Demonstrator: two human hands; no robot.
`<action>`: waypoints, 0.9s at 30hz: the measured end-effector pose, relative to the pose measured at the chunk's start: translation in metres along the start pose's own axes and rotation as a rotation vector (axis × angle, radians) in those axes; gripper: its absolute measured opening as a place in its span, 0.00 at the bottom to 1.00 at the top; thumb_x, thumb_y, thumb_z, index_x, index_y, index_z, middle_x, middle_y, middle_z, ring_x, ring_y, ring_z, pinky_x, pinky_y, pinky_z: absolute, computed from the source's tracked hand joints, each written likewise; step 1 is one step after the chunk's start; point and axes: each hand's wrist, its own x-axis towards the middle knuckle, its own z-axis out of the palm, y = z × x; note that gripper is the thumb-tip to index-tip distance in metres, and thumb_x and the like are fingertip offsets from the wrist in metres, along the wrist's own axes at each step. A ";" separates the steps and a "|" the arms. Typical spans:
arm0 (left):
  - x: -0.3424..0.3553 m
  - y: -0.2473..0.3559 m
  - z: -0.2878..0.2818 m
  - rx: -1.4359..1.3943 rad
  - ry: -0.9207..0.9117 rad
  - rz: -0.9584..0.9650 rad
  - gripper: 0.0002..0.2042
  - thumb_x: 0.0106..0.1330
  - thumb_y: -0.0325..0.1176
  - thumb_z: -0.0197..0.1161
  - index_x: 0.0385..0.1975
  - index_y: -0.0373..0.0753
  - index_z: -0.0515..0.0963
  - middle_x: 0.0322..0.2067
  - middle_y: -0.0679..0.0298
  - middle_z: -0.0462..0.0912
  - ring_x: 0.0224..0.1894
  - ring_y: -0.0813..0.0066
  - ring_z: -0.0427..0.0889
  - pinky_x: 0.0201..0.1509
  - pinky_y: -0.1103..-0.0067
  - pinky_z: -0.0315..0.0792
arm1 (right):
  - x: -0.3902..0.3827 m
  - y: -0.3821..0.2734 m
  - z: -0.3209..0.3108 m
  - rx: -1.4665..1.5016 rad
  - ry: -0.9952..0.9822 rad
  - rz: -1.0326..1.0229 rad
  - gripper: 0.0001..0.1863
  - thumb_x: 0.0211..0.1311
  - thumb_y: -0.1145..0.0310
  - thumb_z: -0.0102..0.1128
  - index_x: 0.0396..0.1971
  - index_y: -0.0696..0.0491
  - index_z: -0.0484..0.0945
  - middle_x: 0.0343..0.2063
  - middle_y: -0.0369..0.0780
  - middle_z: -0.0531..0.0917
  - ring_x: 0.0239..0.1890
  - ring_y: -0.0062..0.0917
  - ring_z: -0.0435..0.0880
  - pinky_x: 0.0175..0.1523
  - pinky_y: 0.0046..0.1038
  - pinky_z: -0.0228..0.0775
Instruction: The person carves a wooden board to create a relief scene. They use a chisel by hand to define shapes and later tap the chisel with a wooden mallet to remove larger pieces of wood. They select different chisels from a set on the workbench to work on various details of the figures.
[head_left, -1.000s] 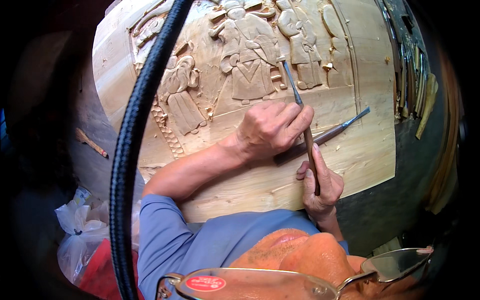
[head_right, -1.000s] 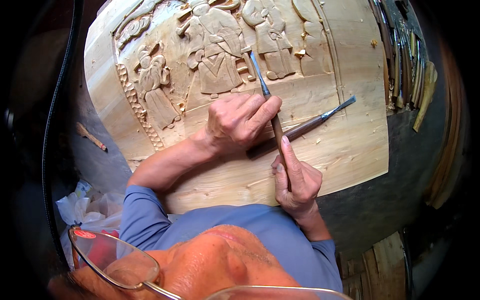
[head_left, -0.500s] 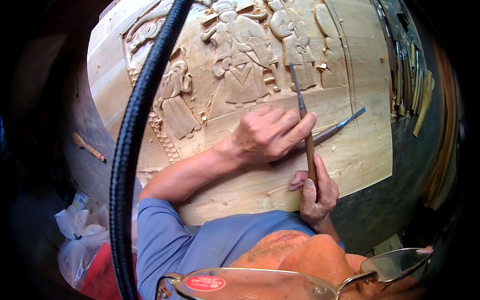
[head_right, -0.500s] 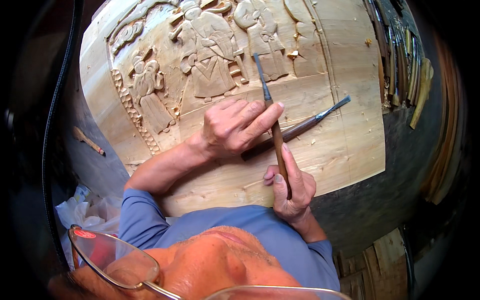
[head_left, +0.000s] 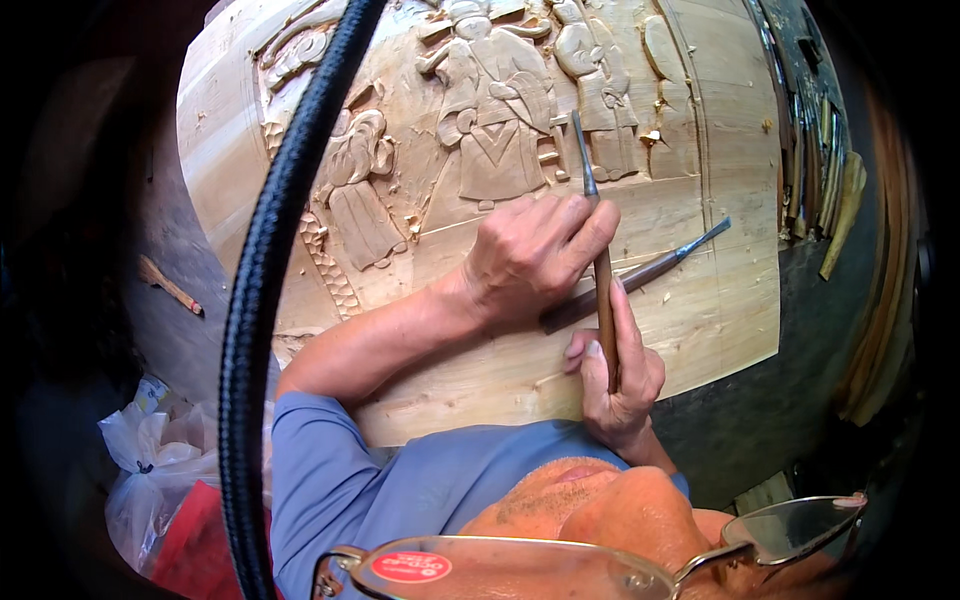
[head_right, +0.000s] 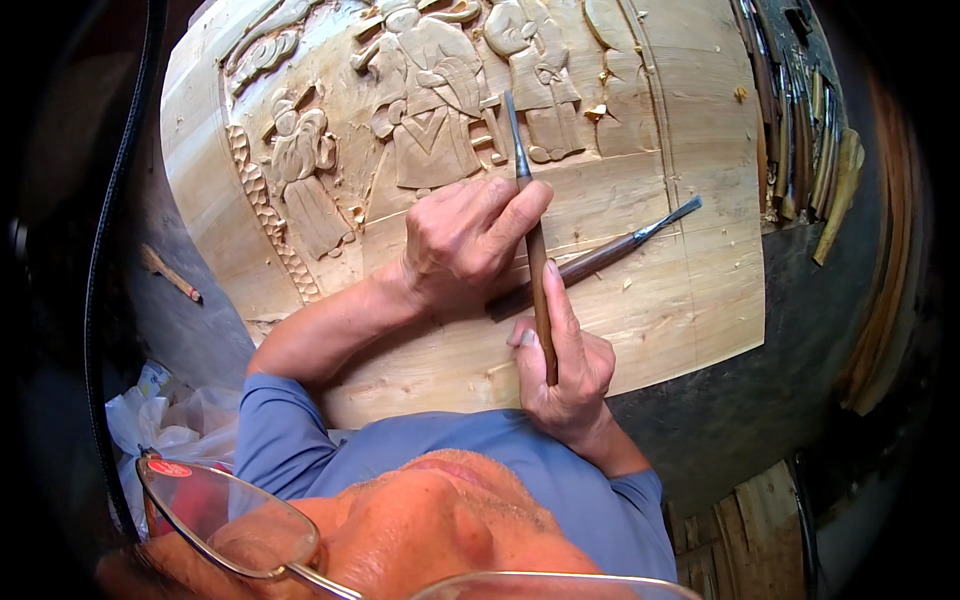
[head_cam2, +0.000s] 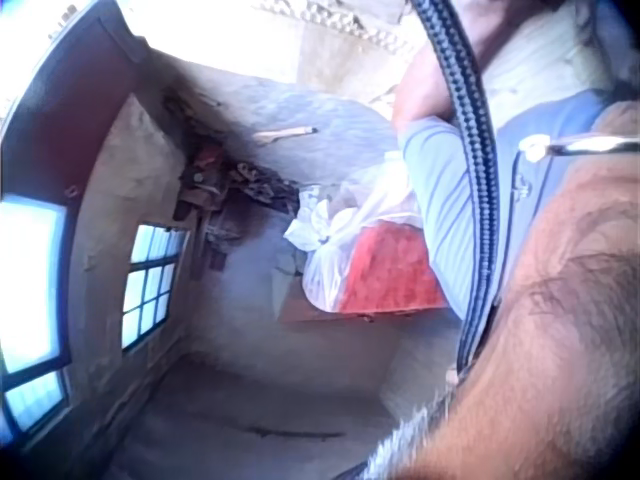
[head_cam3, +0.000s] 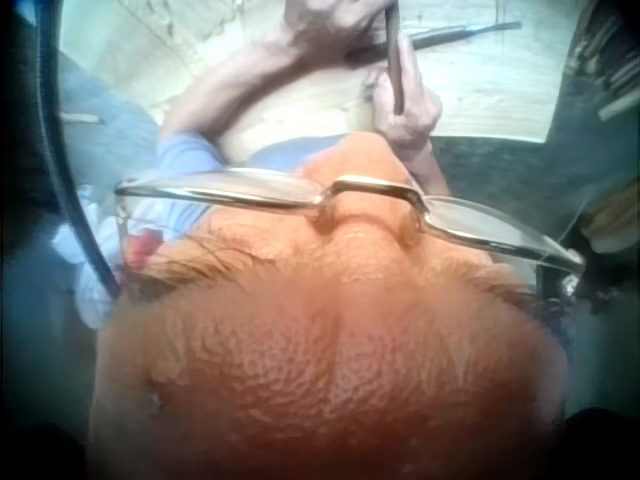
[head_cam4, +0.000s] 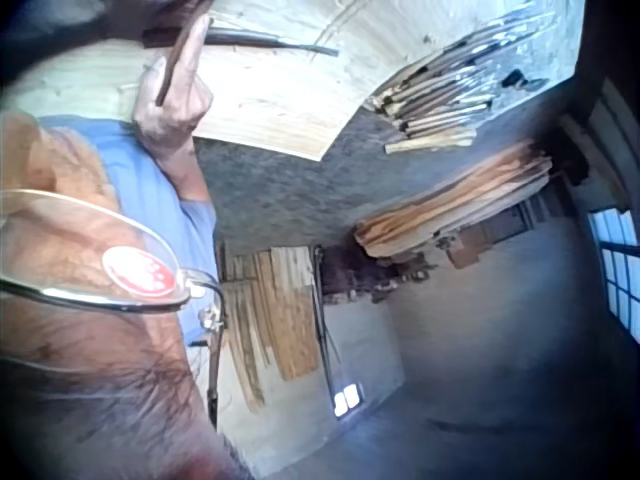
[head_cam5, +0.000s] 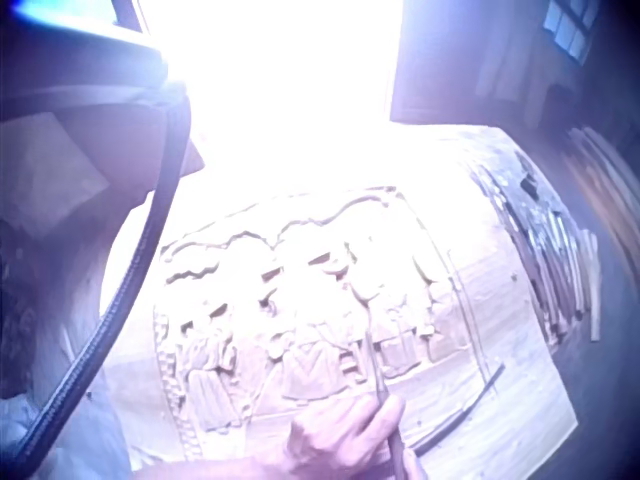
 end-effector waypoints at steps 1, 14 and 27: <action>0.000 -0.001 0.002 -0.014 0.016 0.001 0.21 0.58 0.29 0.72 0.54 0.37 0.84 0.30 0.62 0.78 0.26 0.66 0.82 0.28 0.68 0.73 | 0.001 -0.002 -0.001 -0.012 -0.007 0.027 0.37 0.64 0.85 0.64 0.76 0.74 0.71 0.31 0.46 0.92 0.25 0.33 0.91 0.35 0.33 0.84; -0.001 -0.001 0.004 -0.074 -0.005 -0.055 0.20 0.61 0.26 0.71 0.55 0.35 0.82 0.32 0.59 0.78 0.28 0.62 0.84 0.30 0.67 0.78 | 0.007 -0.006 0.003 -0.221 0.011 -0.104 0.36 0.66 0.87 0.62 0.76 0.73 0.72 0.31 0.47 0.91 0.21 0.31 0.87 0.31 0.33 0.80; -0.003 -0.008 0.003 -0.083 -0.025 0.016 0.33 0.67 0.25 0.74 0.75 0.36 0.76 0.40 0.57 0.86 0.32 0.63 0.88 0.33 0.68 0.81 | 0.016 0.012 -0.005 -0.203 0.120 -0.190 0.33 0.68 0.86 0.68 0.74 0.72 0.75 0.29 0.46 0.91 0.20 0.33 0.86 0.30 0.35 0.79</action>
